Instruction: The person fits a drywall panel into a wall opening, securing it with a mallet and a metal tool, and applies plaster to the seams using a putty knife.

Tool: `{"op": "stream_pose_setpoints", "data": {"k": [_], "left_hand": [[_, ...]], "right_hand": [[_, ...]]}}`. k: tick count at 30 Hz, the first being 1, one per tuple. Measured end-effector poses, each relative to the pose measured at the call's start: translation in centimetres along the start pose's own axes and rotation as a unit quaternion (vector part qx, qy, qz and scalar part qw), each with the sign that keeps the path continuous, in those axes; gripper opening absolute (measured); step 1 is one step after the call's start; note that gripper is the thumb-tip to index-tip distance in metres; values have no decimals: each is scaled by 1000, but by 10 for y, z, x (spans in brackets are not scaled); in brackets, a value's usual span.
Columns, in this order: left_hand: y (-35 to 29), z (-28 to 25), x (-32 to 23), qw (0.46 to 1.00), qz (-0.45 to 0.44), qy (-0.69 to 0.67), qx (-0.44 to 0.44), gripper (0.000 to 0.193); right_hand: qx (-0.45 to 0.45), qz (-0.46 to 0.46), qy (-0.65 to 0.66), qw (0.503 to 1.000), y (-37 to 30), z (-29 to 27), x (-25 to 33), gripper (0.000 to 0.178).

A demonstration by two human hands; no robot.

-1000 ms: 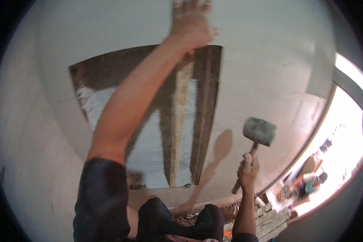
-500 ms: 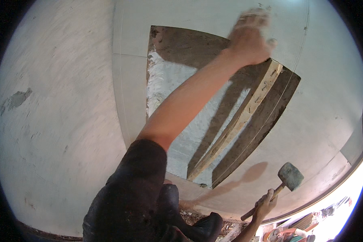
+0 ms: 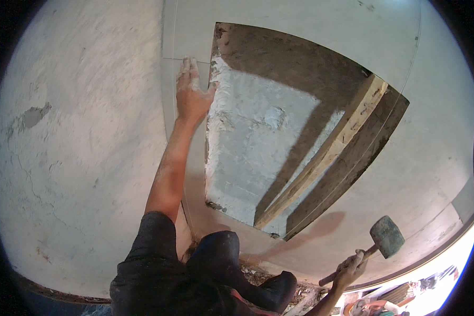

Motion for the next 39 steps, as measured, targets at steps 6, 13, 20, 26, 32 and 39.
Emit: {"op": "stream_pose_setpoints", "data": {"k": [6, 13, 20, 26, 32, 39], "left_hand": [[-11, 14, 10, 1000, 6, -5, -3, 87], [-12, 9, 11, 1000, 16, -10, 6, 85], [-13, 6, 13, 999, 32, -11, -14, 93], [-12, 4, 13, 999, 35, 5, 22, 91], [-8, 7, 15, 998, 66, 6, 13, 87], [-11, 18, 20, 997, 78, 20, -6, 88]], "right_hand": [[107, -45, 55, 992, -23, 75, 15, 36], [230, -18, 90, 969, -58, 164, 28, 37], [289, -106, 29, 951, -71, 226, 65, 41], [314, -170, -24, 934, -70, 270, 111, 39], [324, -262, -10, 909, -54, 326, 201, 29], [234, -522, -84, 815, -55, 401, 344, 26]]}}
Point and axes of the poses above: each hand's wrist, its own y-axis towards the middle knuckle, its own z-axis out of the palm, x = y × z, the point moved 8 cm from there along y, towards the middle knuckle, and after that the axes turned 7 degrees about y, right-handed, at the moved point
